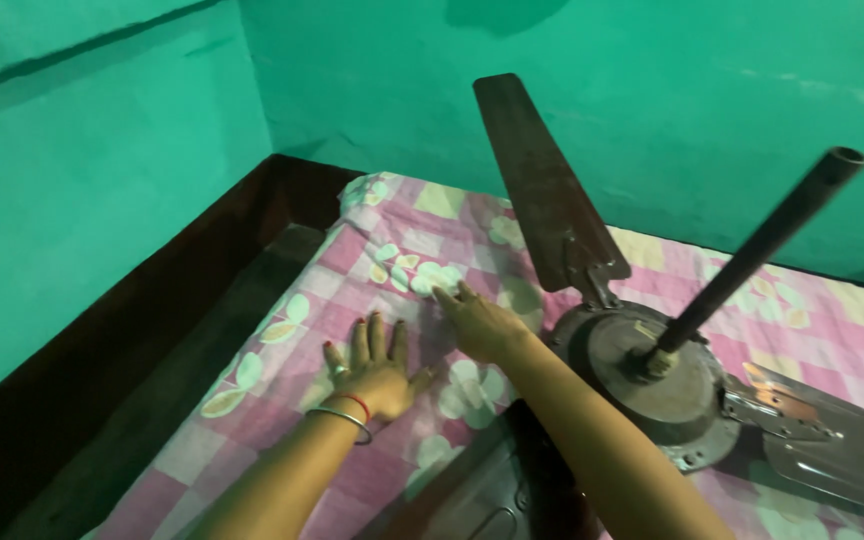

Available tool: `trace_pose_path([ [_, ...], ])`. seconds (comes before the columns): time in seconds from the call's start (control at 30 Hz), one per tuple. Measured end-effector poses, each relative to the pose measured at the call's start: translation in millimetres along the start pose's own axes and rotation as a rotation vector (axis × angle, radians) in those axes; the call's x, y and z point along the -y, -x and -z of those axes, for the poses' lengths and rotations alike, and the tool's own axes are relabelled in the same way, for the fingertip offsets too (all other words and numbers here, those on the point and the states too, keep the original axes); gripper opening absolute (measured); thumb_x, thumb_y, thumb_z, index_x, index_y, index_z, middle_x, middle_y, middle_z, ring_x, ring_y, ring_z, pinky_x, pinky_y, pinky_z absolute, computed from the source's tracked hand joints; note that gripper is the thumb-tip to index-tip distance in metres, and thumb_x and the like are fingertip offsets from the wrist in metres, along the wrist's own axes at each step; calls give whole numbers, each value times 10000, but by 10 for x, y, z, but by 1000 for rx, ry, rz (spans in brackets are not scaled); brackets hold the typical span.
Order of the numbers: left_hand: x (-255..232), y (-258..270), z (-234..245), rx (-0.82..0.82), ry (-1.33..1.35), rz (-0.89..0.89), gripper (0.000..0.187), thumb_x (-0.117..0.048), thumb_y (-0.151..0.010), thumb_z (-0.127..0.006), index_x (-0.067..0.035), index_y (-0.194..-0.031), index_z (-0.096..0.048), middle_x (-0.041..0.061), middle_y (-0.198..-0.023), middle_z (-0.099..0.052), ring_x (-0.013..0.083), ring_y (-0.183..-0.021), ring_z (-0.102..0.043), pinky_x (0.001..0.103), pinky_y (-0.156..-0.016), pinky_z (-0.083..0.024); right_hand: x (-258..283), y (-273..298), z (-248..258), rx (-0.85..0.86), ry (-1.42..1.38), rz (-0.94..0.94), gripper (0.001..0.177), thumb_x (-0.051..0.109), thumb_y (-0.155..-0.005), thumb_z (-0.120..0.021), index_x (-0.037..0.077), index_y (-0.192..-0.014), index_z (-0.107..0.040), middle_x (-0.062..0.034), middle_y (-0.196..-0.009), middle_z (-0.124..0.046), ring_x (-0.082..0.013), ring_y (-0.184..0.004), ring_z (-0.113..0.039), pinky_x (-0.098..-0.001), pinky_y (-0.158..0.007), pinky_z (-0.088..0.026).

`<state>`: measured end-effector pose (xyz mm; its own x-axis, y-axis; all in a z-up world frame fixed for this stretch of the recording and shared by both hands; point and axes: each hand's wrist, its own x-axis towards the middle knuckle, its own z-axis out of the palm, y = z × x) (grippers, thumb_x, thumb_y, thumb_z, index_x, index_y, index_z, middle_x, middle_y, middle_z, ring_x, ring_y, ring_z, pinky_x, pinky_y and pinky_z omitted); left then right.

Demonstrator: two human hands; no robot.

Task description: The person attaches three fan blades to a ceiling fan motor housing using a screwdriver. They position each blade, insert screws, and tighten them sequentially. The person rotates the fan to access each blade and completes the assembly.

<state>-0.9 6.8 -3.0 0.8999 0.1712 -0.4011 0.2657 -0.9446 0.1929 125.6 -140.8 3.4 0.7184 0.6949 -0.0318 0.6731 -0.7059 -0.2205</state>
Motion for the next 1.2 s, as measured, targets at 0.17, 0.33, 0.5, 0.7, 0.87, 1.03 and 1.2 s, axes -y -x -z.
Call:
trace_pose_path([
  [0.17,11,-24,6,22,3,-3,944,-676,-991,-364,-179,-1656,86,150,-1716,234,383,-1578,206,746,-1188,33,-102,-100,-171,-65,148,-33,343,-20,-870,-569,88,-1165,-706,-165,-1257,-667,-342,-1148,-673,-433,-952,-563],
  [0.33,24,-24,-10,8,-2,-11,951,-695,-989,-345,-175,-1654,93,158,-1712,230,389,-1576,209,758,-1180,36,-182,-142,-168,-230,-154,-76,221,0,-799,-670,61,-970,-797,-167,-1037,-747,-341,-948,-728,-428,-848,-584],
  [0.5,29,-27,-18,4,-32,-9,938,-694,-990,-340,-180,-1656,76,164,-1716,220,394,-1580,196,764,-1176,30,-348,-78,-90,-213,-373,-145,241,133,-693,-878,45,-906,-808,-126,-881,-792,-250,-792,-788,-342,-755,-620],
  [0.7,14,-11,-5,4,-26,6,947,-710,-982,-339,-202,-1656,92,145,-1718,221,367,-1582,194,745,-1186,31,-309,157,31,-294,-389,-58,261,91,-706,-862,71,-962,-811,-132,-888,-788,-224,-787,-776,-332,-728,-613],
  [0.87,-2,-13,9,-6,-34,28,920,-710,-975,-336,-252,-1656,79,95,-1730,183,334,-1600,133,742,-1204,-20,17,727,393,-452,-442,-18,192,62,-825,-755,85,-1008,-804,-137,-967,-784,-231,-819,-785,-337,-735,-612],
  [1.03,-109,-95,-45,-173,-102,56,880,-677,-960,-496,-239,-1641,-149,187,-1705,-87,383,-1556,-147,641,-1194,-242,103,1595,663,-582,-359,86,205,86,-848,-756,72,-1051,-781,-115,-1055,-780,-269,-889,-778,-349,-773,-612],
  [1.2,-460,-2,175,-282,131,-321,484,-479,-922,-649,-124,-1249,-691,183,-1261,-678,366,-1176,-646,459,-1009,-517,-336,2370,705,-736,-239,103,187,86,-853,-762,55,-1038,-769,-129,-1102,-753,-281,-922,-764,-340,-759,-621],
])
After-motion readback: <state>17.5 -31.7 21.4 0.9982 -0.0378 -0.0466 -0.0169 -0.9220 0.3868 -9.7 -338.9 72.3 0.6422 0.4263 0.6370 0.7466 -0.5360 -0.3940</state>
